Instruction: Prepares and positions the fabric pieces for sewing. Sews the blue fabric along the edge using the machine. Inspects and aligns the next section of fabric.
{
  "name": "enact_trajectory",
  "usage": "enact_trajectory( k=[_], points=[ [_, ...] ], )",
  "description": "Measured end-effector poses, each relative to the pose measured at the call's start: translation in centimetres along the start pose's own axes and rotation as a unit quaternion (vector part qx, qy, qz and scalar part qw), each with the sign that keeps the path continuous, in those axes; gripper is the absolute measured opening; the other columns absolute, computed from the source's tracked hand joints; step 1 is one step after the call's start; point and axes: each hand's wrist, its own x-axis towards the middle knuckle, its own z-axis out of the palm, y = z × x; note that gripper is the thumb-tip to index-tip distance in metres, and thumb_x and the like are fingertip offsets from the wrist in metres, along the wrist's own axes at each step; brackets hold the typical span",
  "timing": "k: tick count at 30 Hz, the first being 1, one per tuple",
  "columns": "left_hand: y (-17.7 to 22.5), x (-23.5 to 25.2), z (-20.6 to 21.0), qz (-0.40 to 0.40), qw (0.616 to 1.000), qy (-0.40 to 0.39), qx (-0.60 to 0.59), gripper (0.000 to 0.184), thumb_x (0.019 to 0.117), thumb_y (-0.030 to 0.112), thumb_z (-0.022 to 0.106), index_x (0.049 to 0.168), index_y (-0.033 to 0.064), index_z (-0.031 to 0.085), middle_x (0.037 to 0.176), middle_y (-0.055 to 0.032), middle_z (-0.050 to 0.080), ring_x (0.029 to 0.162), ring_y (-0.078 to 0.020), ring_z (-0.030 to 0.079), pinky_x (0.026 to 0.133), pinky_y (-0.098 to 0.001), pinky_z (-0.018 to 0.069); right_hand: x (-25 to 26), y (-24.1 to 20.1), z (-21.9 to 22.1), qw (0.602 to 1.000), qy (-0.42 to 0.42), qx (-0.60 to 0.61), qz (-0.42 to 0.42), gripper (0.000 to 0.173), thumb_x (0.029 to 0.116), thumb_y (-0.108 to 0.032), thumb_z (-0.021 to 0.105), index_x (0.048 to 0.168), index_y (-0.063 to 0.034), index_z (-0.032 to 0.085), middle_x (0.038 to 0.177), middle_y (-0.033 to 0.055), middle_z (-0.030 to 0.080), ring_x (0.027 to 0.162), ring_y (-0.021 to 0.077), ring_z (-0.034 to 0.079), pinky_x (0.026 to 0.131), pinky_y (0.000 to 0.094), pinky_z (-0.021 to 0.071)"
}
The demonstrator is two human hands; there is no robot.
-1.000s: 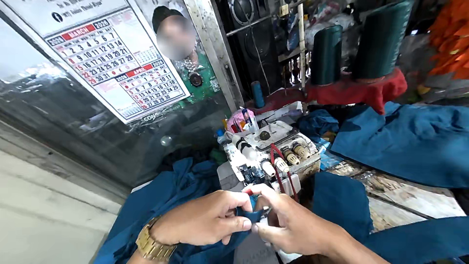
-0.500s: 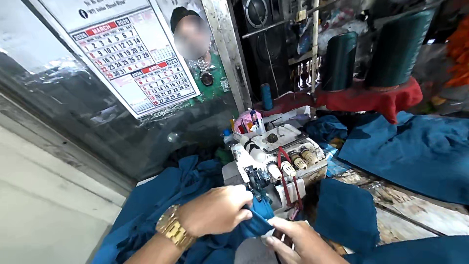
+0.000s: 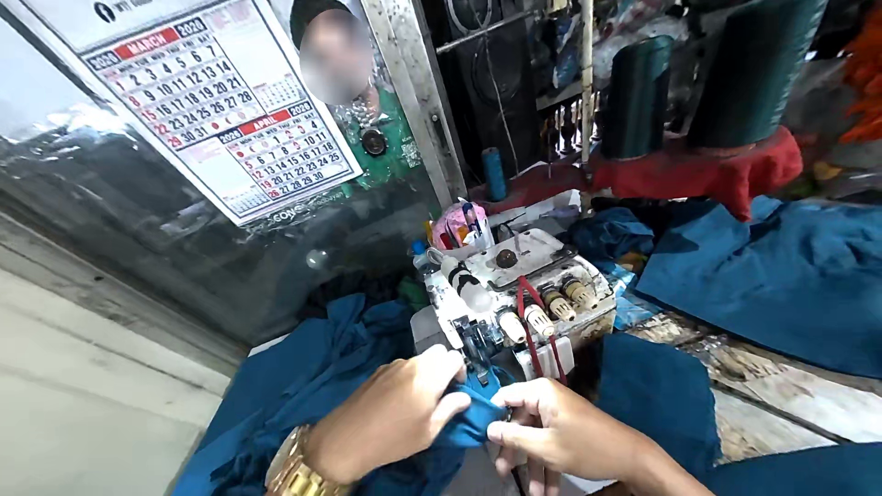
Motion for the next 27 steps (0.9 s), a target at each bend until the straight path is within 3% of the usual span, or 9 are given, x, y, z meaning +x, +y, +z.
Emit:
enact_trajectory(
  k=[2, 6, 7, 10, 13, 17, 21, 24, 27],
  points=[
    [-1.0, -0.2, -0.2, 0.015, 1.0, 0.008, -0.002, 0.033, 0.1039, 0.044, 0.052, 0.113, 0.0175, 0.07, 0.11, -0.0021, 0.066, 0.097, -0.0146, 0.066, 0.083, -0.0372, 0.0577, 0.3, -0.2, -0.1, 1.0, 0.005, 0.007, 0.007, 0.025, 0.1064, -0.03, 0.058, 0.121, -0.0105, 0.065, 0.095, 0.0094, 0.077, 0.064, 0.024, 0.074, 0.05, 0.0399, 0.0635],
    [-0.1, -0.7, -1.3, 0.052, 0.997, -0.025, -0.057, 0.028, 0.1049, 0.038, 0.053, 0.108, 0.0158, 0.069, 0.116, 0.0003, 0.066, 0.092, -0.0102, 0.066, 0.082, -0.0321, 0.0577, 0.1, -0.3, 0.5, 1.0, 0.015, 0.005, -0.009, 0.024, 0.1066, -0.029, 0.058, 0.121, -0.0115, 0.065, 0.095, 0.0088, 0.077, 0.064, 0.0236, 0.074, 0.05, 0.0398, 0.0635],
    [0.6, -0.9, -2.3, 0.055, 0.993, -0.053, -0.093, 0.027, 0.1056, 0.037, 0.053, 0.11, 0.0157, 0.069, 0.112, 0.0006, 0.066, 0.091, -0.0095, 0.066, 0.082, -0.0315, 0.0587, -0.1, -0.5, 0.7, 1.0, 0.018, 0.004, -0.02, 0.024, 0.1064, -0.028, 0.059, 0.123, -0.012, 0.065, 0.095, 0.0086, 0.077, 0.064, 0.0235, 0.074, 0.05, 0.0396, 0.0637],
    [0.9, -0.6, -2.6, 0.044, 0.982, -0.092, -0.16, 0.026, 0.106, 0.036, 0.053, 0.109, 0.0152, 0.068, 0.09, -0.0001, 0.067, 0.068, -0.0096, 0.064, 0.063, -0.0304, 0.0578, -0.4, -0.6, 1.0, 0.999, 0.024, 0.004, -0.023, 0.025, 0.1072, -0.029, 0.057, 0.124, -0.0119, 0.065, 0.092, 0.01, 0.077, 0.063, 0.0249, 0.074, 0.05, 0.0404, 0.0641],
    [-0.7, -0.3, -1.0, 0.04, 0.988, -0.058, -0.137, 0.029, 0.1037, 0.04, 0.056, 0.11, 0.016, 0.071, 0.098, -0.0007, 0.067, 0.08, -0.0103, 0.062, 0.075, -0.0311, 0.0542, -0.4, -0.2, 1.3, 0.999, 0.036, -0.005, -0.001, 0.024, 0.1077, -0.03, 0.056, 0.12, -0.011, 0.065, 0.09, 0.0104, 0.077, 0.062, 0.0257, 0.074, 0.051, 0.0414, 0.0641],
    [-0.3, -0.6, -0.7, 0.033, 0.989, -0.043, -0.136, 0.028, 0.1033, 0.041, 0.055, 0.106, 0.0167, 0.069, 0.098, -0.0009, 0.062, 0.076, -0.0103, 0.058, 0.069, -0.0294, 0.0521, -0.4, -0.2, 1.6, 0.999, 0.053, -0.013, -0.003, 0.023, 0.107, -0.03, 0.057, 0.117, -0.0111, 0.065, 0.09, 0.0094, 0.077, 0.064, 0.0252, 0.075, 0.052, 0.041, 0.0646],
    [1.0, -1.1, -1.5, 0.046, 0.987, -0.044, -0.147, 0.028, 0.105, 0.037, 0.053, 0.107, 0.0141, 0.069, 0.101, -0.0024, 0.065, 0.079, -0.0117, 0.063, 0.073, -0.0321, 0.056, -0.8, -0.9, 2.1, 0.998, 0.059, -0.014, -0.029, 0.024, 0.1072, -0.03, 0.057, 0.118, -0.0111, 0.066, 0.09, 0.0096, 0.076, 0.065, 0.0254, 0.075, 0.052, 0.0419, 0.065],
    [2.3, -0.9, -0.9, 0.08, 0.982, -0.053, -0.166, 0.026, 0.1052, 0.035, 0.054, 0.108, 0.0136, 0.069, 0.098, -0.0029, 0.063, 0.083, -0.0133, 0.061, 0.076, -0.0329, 0.0529, -1.8, 0.4, 2.0, 0.996, 0.064, -0.02, -0.053, 0.022, 0.1069, -0.027, 0.058, 0.119, -0.011, 0.066, 0.087, 0.0097, 0.076, 0.062, 0.0246, 0.074, 0.051, 0.0412, 0.0645],
    [0.1, -0.1, 0.9, 0.043, 0.987, -0.046, -0.149, 0.027, 0.1022, 0.037, 0.059, 0.113, 0.0153, 0.072, 0.108, -0.007, 0.065, 0.094, -0.0186, 0.064, 0.084, -0.0399, 0.0557, -2.5, 2.5, 2.0, 0.995, 0.075, -0.032, -0.063, 0.023, 0.1061, -0.028, 0.059, 0.119, -0.0111, 0.068, 0.083, 0.0086, 0.075, 0.06, 0.0232, 0.073, 0.051, 0.041, 0.0644]
  ],
)
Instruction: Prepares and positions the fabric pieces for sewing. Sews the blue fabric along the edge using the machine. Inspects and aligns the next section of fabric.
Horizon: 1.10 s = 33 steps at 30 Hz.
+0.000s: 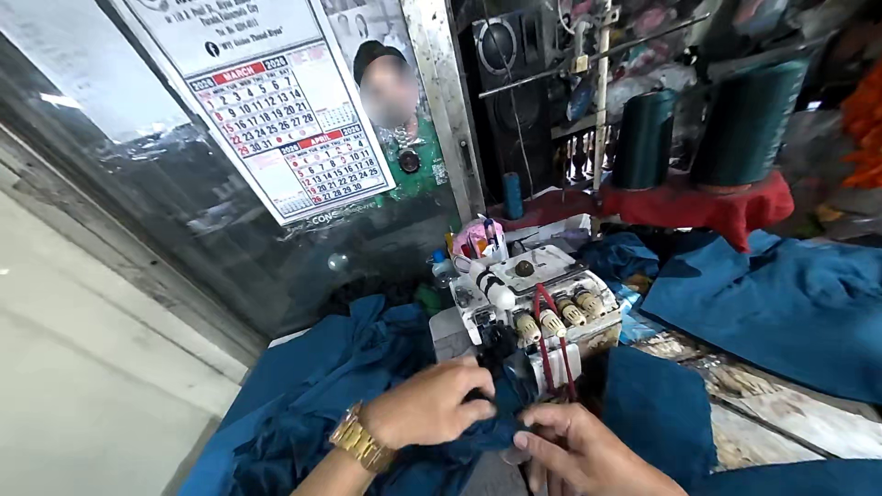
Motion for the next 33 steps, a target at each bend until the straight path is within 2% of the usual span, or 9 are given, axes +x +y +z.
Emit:
enact_trajectory(
  k=[6, 12, 15, 18, 21, 23, 27, 31, 33],
  points=[
    [2.0, -0.8, -0.1, -0.011, 0.989, 0.064, 0.131, 0.025, 0.1049, 0.035, 0.051, 0.103, 0.0175, 0.069, 0.116, 0.0002, 0.066, 0.094, -0.0134, 0.067, 0.079, -0.0367, 0.0588, 1.3, -0.2, -0.6, 1.0, -0.016, 0.003, 0.0, 0.022, 0.1056, -0.025, 0.06, 0.122, -0.0119, 0.068, 0.08, 0.0067, 0.075, 0.057, 0.0202, 0.072, 0.049, 0.0374, 0.0633],
    [1.1, -0.9, 2.8, 0.005, 0.987, 0.149, 0.064, 0.028, 0.1032, 0.044, 0.056, 0.098, 0.0209, 0.07, 0.089, 0.0028, 0.06, 0.072, -0.0086, 0.059, 0.062, -0.0299, 0.0531, 1.9, -0.3, -1.6, 1.0, -0.024, 0.017, -0.003, 0.024, 0.1051, -0.025, 0.061, 0.125, -0.0143, 0.068, 0.079, 0.0073, 0.074, 0.055, 0.0197, 0.07, 0.046, 0.0359, 0.0615],
    [0.6, -1.1, 4.6, 0.002, 0.974, 0.214, 0.072, 0.026, 0.1045, 0.042, 0.054, 0.103, 0.0251, 0.073, 0.101, 0.0078, 0.066, 0.097, -0.0058, 0.062, 0.083, -0.0277, 0.0538, 1.9, 0.1, -0.6, 0.999, 0.043, -0.008, -0.031, 0.023, 0.1055, -0.024, 0.06, 0.125, -0.0151, 0.069, 0.079, 0.0039, 0.074, 0.054, 0.017, 0.07, 0.045, 0.0343, 0.0612],
    [-2.0, -1.9, 5.3, -0.044, 0.959, 0.257, 0.109, 0.028, 0.1026, 0.045, 0.053, 0.113, 0.0299, 0.074, 0.127, 0.0066, 0.064, 0.127, -0.0141, 0.054, 0.107, -0.0396, 0.0454, 2.2, 0.6, 0.7, 0.982, 0.039, -0.172, -0.062, 0.038, 0.1054, -0.025, 0.058, 0.143, -0.0225, 0.061, 0.08, 0.0017, 0.074, 0.06, 0.0134, 0.07, 0.056, 0.0346, 0.0626],
    [-4.0, -2.8, 4.3, -0.11, 0.961, 0.227, 0.109, 0.034, 0.1035, 0.045, 0.048, 0.124, 0.0293, 0.071, 0.133, 0.0013, 0.061, 0.126, -0.0159, 0.055, 0.105, -0.0402, 0.0482, 2.6, 0.0, 1.9, 0.96, -0.053, -0.272, -0.034, 0.059, 0.1042, -0.032, 0.057, 0.16, -0.0266, 0.037, 0.088, 0.0092, 0.071, 0.073, 0.0235, 0.069, 0.072, 0.0481, 0.0584],
    [-3.7, -3.9, 3.7, -0.153, 0.955, 0.209, 0.144, 0.032, 0.1036, 0.04, 0.05, 0.123, 0.0247, 0.071, 0.118, -0.0035, 0.065, 0.104, -0.0168, 0.066, 0.087, -0.0399, 0.0588, 2.4, -0.6, 2.3, 0.971, -0.06, -0.227, -0.049, 0.052, 0.1049, -0.029, 0.058, 0.155, -0.0236, 0.045, 0.101, 0.0071, 0.074, 0.079, 0.0203, 0.073, 0.075, 0.0448, 0.0617],
    [1.5, -3.9, 7.5, -0.069, 0.953, 0.252, 0.151, 0.021, 0.0974, 0.035, 0.062, 0.091, 0.0186, 0.073, 0.086, 0.0018, 0.07, 0.075, -0.0141, 0.069, 0.06, -0.0411, 0.0585, -0.3, -1.4, 2.1, 0.999, 0.035, 0.006, 0.013, 0.031, 0.1088, -0.037, 0.05, 0.127, -0.0133, 0.057, 0.116, 0.0036, 0.073, 0.098, 0.0219, 0.074, 0.076, 0.044, 0.066],
    [6.3, 0.2, 10.7, -0.004, 0.977, 0.211, 0.039, 0.033, 0.101, 0.031, 0.059, 0.131, 0.0222, 0.066, 0.109, -0.0022, 0.065, 0.083, -0.015, 0.068, 0.068, -0.0372, 0.0606, 0.5, -1.4, -0.2, 0.948, 0.315, 0.048, 0.014, 0.027, 0.0907, -0.019, 0.077, 0.108, -0.0032, 0.065, 0.091, 0.0141, 0.07, 0.072, 0.0266, 0.071, 0.057, 0.0425, 0.0637],
    [6.0, -0.8, 9.1, 0.003, 0.981, 0.195, -0.023, 0.03, 0.104, 0.04, 0.056, 0.121, 0.0194, 0.069, 0.101, -0.0009, 0.068, 0.085, -0.0136, 0.068, 0.073, -0.0373, 0.0591, 0.0, -2.1, 0.5, 0.952, 0.305, -0.017, 0.024, 0.032, 0.0884, -0.021, 0.078, 0.111, -0.0064, 0.061, 0.088, 0.012, 0.07, 0.066, 0.0254, 0.071, 0.048, 0.0384, 0.0613]
  ],
)
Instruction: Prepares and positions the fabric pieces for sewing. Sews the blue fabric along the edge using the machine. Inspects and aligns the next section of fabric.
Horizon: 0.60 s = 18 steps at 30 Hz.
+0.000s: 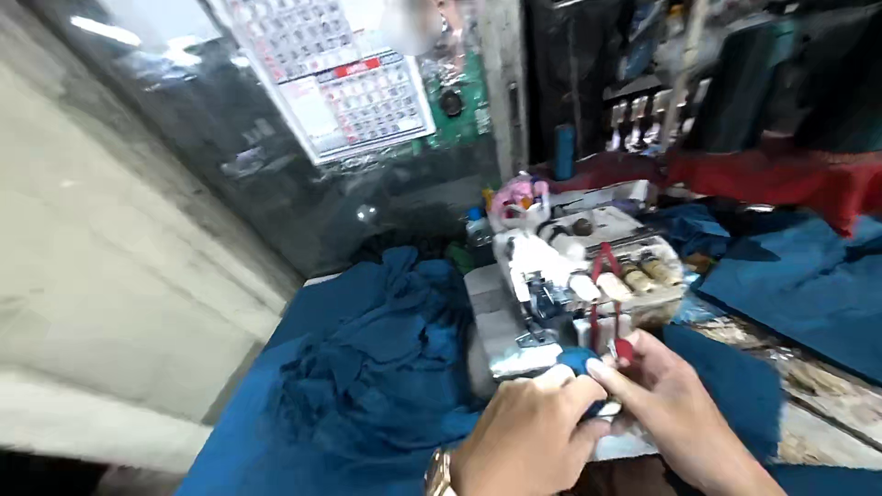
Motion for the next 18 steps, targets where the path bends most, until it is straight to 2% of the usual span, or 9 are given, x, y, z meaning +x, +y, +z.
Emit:
enact_trajectory(
  k=[2, 3, 6, 9, 11, 13, 14, 16, 18],
  points=[
    [-1.6, -1.6, -1.5, -0.007, 0.997, -0.004, -0.082, 0.038, 0.1052, 0.044, 0.053, 0.092, 0.0129, 0.069, 0.078, -0.0009, 0.064, 0.073, -0.0135, 0.063, 0.066, -0.037, 0.0533, -1.9, -0.6, 0.3, 0.997, -0.069, -0.041, 0.014, 0.032, 0.0951, -0.019, 0.072, 0.121, -0.0067, 0.057, 0.095, 0.0115, 0.073, 0.066, 0.0277, 0.074, 0.047, 0.0412, 0.0632],
    [-2.4, -3.0, -1.8, -0.014, 0.993, -0.027, -0.118, 0.04, 0.1049, 0.044, 0.054, 0.086, 0.0111, 0.068, 0.075, -0.0017, 0.063, 0.07, -0.0142, 0.061, 0.064, -0.0371, 0.0509, -2.8, -0.8, 0.5, 0.995, -0.081, -0.052, 0.027, 0.031, 0.0979, -0.019, 0.069, 0.123, -0.0052, 0.056, 0.098, 0.0115, 0.074, 0.067, 0.027, 0.074, 0.048, 0.0409, 0.0626],
    [-4.6, -8.9, -2.5, -0.065, 0.982, -0.076, -0.162, 0.024, 0.1008, 0.032, 0.065, 0.108, 0.0127, 0.077, 0.109, -0.0027, 0.072, 0.091, -0.0125, 0.07, 0.082, -0.0348, 0.0605, -4.5, -1.3, 0.5, 0.99, -0.095, -0.098, 0.019, 0.028, 0.1013, -0.018, 0.064, 0.123, -0.0011, 0.058, 0.097, 0.0093, 0.072, 0.067, 0.0191, 0.069, 0.052, 0.0354, 0.0591],
    [-8.5, -17.0, -5.1, -0.281, 0.935, 0.169, -0.132, 0.03, 0.101, 0.04, 0.063, 0.101, 0.0118, 0.074, 0.087, -0.002, 0.073, 0.066, -0.0148, 0.07, 0.058, -0.0377, 0.0618, -5.6, 0.3, -1.7, 0.973, -0.193, -0.121, -0.023, 0.025, 0.1009, -0.019, 0.065, 0.12, -0.0032, 0.062, 0.095, 0.0103, 0.071, 0.068, 0.0212, 0.069, 0.055, 0.0389, 0.0605],
    [-13.2, -22.1, -6.3, -0.426, 0.85, 0.307, 0.026, 0.052, 0.1014, 0.054, 0.054, 0.09, 0.007, 0.071, 0.075, -0.009, 0.065, 0.066, -0.025, 0.064, 0.062, -0.0516, 0.0552, -5.9, 1.2, -1.9, 0.964, -0.227, -0.135, -0.013, 0.023, 0.101, -0.019, 0.066, 0.117, -0.0029, 0.065, 0.094, 0.0106, 0.072, 0.069, 0.0217, 0.07, 0.057, 0.0395, 0.0605],
    [-16.3, -24.7, -6.6, -0.542, 0.774, 0.313, 0.093, 0.069, 0.1003, 0.066, 0.044, 0.09, 0.0033, 0.069, 0.079, -0.0174, 0.065, 0.078, -0.0357, 0.065, 0.071, -0.0625, 0.0517, -5.8, 1.7, -0.8, 0.959, -0.246, -0.14, -0.006, 0.02, 0.1011, -0.018, 0.065, 0.115, -0.0034, 0.065, 0.094, 0.0103, 0.072, 0.071, 0.0216, 0.07, 0.059, 0.0393, 0.0608],
    [-17.0, -24.8, -6.7, -0.572, 0.768, 0.274, 0.093, 0.07, 0.0996, 0.068, 0.043, 0.095, 0.0043, 0.071, 0.086, -0.0192, 0.068, 0.086, -0.0386, 0.068, 0.077, -0.0658, 0.0524, -5.7, 1.6, 0.0, 0.954, -0.264, -0.139, -0.007, 0.02, 0.1015, -0.019, 0.065, 0.115, -0.0038, 0.066, 0.095, 0.0099, 0.072, 0.071, 0.0215, 0.07, 0.059, 0.0392, 0.0609],
    [-17.9, -24.4, -7.0, -0.569, 0.788, 0.223, 0.069, 0.051, 0.1008, 0.056, 0.054, 0.098, 0.0086, 0.072, 0.087, -0.0141, 0.07, 0.082, -0.0337, 0.069, 0.074, -0.0608, 0.0556, -5.4, 1.2, 1.5, 0.941, -0.309, -0.135, -0.019, 0.021, 0.1022, -0.019, 0.064, 0.118, -0.006, 0.066, 0.096, 0.0082, 0.072, 0.071, 0.0204, 0.07, 0.058, 0.0381, 0.0615],
    [-18.4, -23.9, -8.4, -0.552, 0.788, 0.272, -0.022, 0.035, 0.104, 0.038, 0.058, 0.108, 0.0058, 0.069, 0.089, -0.0125, 0.071, 0.068, -0.0253, 0.071, 0.064, -0.0483, 0.0624, -5.2, 0.6, 2.6, 0.929, -0.345, -0.13, -0.023, 0.023, 0.1024, -0.02, 0.064, 0.122, -0.008, 0.066, 0.098, 0.0069, 0.073, 0.072, 0.0199, 0.071, 0.06, 0.0382, 0.0621]
  ],
)
